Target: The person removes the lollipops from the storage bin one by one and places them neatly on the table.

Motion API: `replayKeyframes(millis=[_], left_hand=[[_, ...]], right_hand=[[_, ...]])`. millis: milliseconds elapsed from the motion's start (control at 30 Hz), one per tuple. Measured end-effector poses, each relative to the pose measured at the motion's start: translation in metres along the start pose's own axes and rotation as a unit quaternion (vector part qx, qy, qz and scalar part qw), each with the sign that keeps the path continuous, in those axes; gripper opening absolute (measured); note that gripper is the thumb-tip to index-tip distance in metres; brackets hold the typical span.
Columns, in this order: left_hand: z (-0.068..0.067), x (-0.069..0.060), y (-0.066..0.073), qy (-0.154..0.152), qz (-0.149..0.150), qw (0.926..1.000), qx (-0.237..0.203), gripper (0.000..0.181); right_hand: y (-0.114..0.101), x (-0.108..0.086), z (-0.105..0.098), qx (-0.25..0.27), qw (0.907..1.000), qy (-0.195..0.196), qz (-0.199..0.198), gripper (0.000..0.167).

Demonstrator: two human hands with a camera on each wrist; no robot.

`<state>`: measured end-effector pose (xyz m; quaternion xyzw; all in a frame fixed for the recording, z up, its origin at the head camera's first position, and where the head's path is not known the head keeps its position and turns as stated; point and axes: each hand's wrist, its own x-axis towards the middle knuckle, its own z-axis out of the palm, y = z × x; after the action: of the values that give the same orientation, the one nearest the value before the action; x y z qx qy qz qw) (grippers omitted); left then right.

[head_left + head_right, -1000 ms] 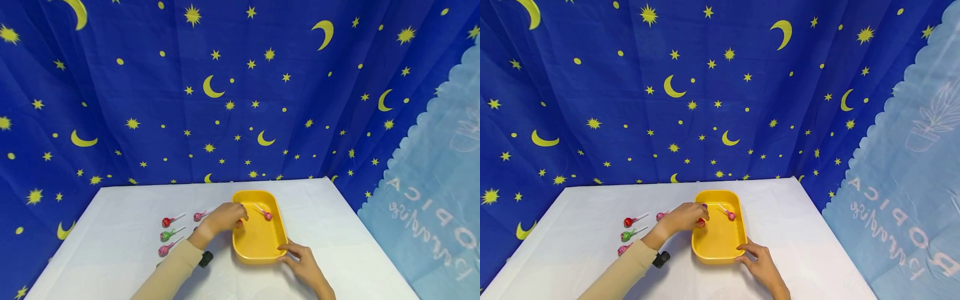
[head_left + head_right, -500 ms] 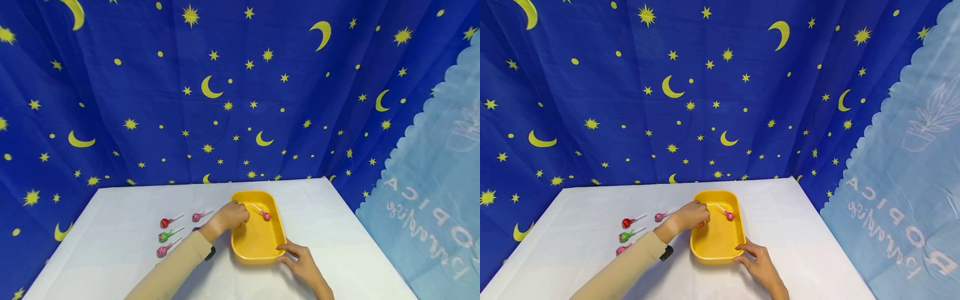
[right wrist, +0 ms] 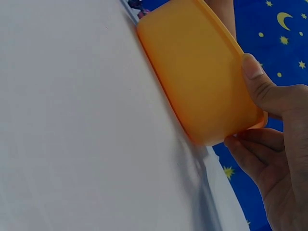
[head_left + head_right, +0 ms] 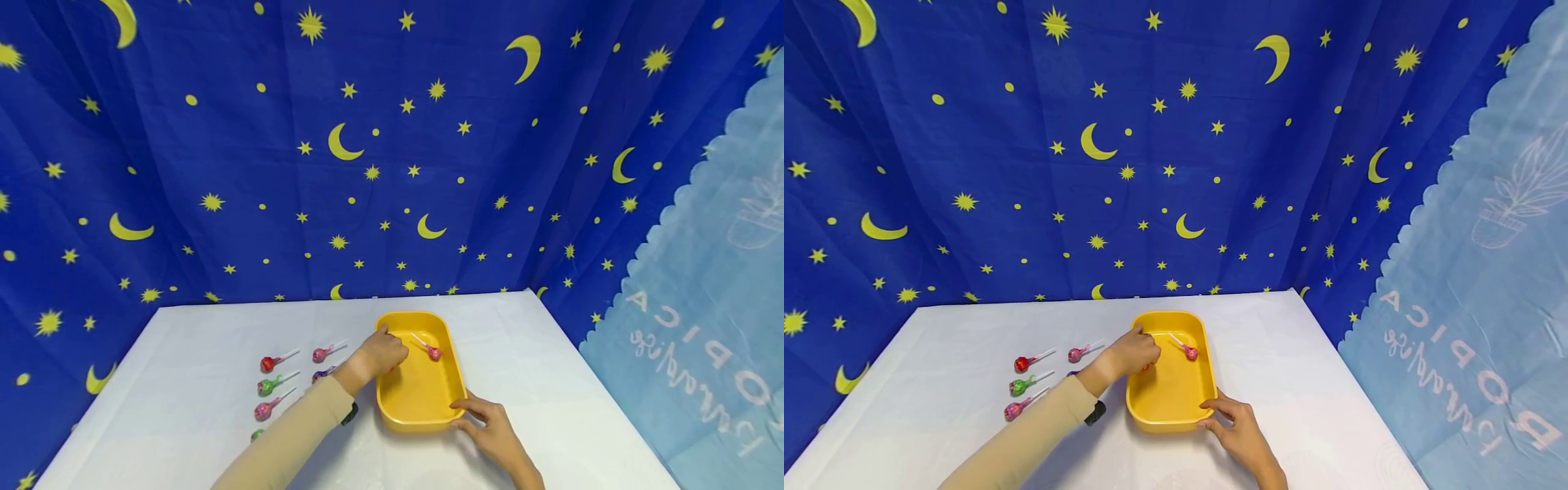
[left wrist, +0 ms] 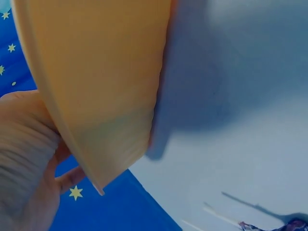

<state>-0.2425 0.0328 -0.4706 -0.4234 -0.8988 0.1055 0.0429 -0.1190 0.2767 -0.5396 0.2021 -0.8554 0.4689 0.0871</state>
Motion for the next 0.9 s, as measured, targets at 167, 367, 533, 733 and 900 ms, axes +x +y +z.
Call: replayKeyframes(millis=[167, 367, 533, 733, 900], left_hand=[[0.0023, 0.0007, 0.0018, -0.005, -0.016, 0.9998, 0.013, 0.029], [0.0049, 0.0015, 0.0011, -0.005, -0.025, 0.9997, 0.003, 0.027], [0.0082, 0.0017, 0.0001, 0.001, -0.019, 0.9998, 0.003, 0.027], [0.0085, 0.0004, -0.0015, 0.03, -0.004, 0.9994, -0.014, 0.028], [0.0057, 0.0001, -0.0021, 0.031, 0.013, 0.998, -0.053, 0.023]], right_hand=[[-0.0013, -0.0004, 0.0013, -0.006, 0.9998, -0.002, -0.019, 0.027], [-0.0038, -0.0001, 0.001, -0.002, 0.9999, -0.003, -0.012, 0.027], [-0.0033, -0.0005, 0.0016, -0.013, 0.9998, -0.006, -0.013, 0.028], [-0.0031, -0.0005, 0.0008, -0.001, 1.0, -0.003, 0.007, 0.029], [-0.0034, 0.0001, -0.001, 0.007, 0.9999, -0.007, 0.014, 0.03]])
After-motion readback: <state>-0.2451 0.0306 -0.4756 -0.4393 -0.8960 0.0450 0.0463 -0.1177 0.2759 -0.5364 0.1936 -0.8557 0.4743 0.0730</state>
